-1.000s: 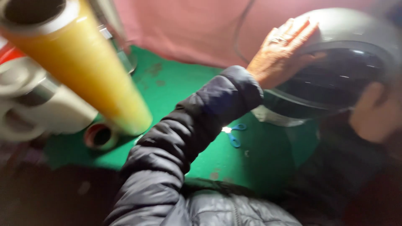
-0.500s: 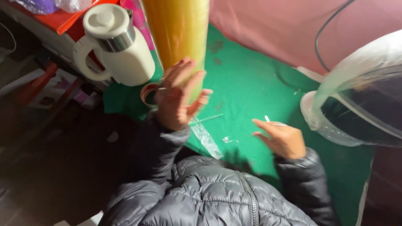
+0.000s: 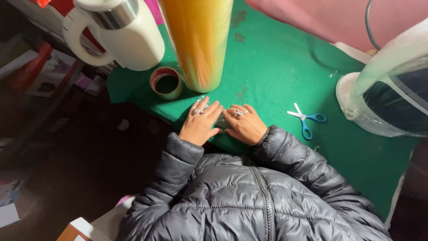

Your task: The person wraps a plastic-enclosed component in adhesive tape using scissors to cut the tape, then opens and reassembles the lid of a white thermal pitcher.

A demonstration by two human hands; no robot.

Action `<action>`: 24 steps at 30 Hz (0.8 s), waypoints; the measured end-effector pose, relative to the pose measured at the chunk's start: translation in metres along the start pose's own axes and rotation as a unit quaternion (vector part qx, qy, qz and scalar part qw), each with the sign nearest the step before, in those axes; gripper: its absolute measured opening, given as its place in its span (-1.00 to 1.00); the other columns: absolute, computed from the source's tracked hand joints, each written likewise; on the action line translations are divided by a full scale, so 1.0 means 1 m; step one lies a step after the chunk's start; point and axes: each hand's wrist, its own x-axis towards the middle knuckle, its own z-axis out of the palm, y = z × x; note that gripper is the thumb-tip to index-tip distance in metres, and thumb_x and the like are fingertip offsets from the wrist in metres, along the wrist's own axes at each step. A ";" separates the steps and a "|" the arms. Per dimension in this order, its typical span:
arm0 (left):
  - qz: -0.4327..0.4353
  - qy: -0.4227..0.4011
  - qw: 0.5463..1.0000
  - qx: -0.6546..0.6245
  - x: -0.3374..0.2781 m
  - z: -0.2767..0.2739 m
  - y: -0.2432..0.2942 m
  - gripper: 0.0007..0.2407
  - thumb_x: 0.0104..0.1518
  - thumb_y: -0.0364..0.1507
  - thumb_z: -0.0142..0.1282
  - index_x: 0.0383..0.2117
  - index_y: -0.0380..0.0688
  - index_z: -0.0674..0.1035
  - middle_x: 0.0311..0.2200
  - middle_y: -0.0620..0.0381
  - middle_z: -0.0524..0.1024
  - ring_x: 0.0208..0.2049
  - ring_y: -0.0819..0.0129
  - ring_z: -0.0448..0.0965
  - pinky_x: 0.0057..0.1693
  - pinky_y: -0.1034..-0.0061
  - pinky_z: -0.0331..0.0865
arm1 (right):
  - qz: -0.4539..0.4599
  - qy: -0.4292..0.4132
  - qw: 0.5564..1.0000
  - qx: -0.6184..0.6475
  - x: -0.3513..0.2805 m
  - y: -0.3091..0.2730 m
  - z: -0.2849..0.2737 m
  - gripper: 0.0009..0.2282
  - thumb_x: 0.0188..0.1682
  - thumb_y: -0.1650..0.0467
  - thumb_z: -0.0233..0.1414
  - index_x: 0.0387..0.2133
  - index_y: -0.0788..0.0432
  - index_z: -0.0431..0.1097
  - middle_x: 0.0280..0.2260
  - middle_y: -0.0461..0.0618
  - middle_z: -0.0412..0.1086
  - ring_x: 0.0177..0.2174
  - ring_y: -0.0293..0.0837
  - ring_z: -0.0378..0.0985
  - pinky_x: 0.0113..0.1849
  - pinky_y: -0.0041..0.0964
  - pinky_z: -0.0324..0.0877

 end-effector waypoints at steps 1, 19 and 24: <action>0.012 0.000 1.000 -0.006 0.001 0.005 0.001 -0.46 -0.12 -0.28 0.37 0.06 -0.20 0.54 0.10 -0.06 0.49 0.21 -0.09 0.30 0.27 0.05 0.14 | -0.002 -0.007 1.000 0.004 -0.008 0.007 0.008 -0.43 -0.12 0.24 0.14 0.15 0.27 0.27 0.01 0.15 0.36 0.06 0.16 0.37 0.03 0.14 0.26; -0.002 0.003 1.000 0.018 0.029 0.055 0.030 -0.89 0.19 -0.36 0.14 -0.34 -0.06 0.46 -0.38 0.03 0.44 -0.36 0.08 0.55 -0.23 0.19 0.43 | 0.312 0.172 0.924 -0.141 -0.176 0.074 -0.022 -0.45 -0.34 0.38 0.30 0.00 0.20 0.40 -0.09 0.20 0.43 -0.10 0.31 0.45 -0.13 0.11 0.41; -0.095 -0.037 0.983 -0.156 0.029 0.057 0.029 -0.84 0.26 -0.40 0.07 -0.11 -0.13 0.45 -0.26 -0.05 0.57 -0.27 -0.12 0.57 -0.18 0.07 0.43 | 0.361 0.127 0.920 -0.090 -0.184 0.076 -0.006 -0.72 -0.23 0.46 0.22 -0.21 0.10 0.45 -0.30 0.12 0.46 -0.23 0.21 0.52 -0.21 0.04 0.45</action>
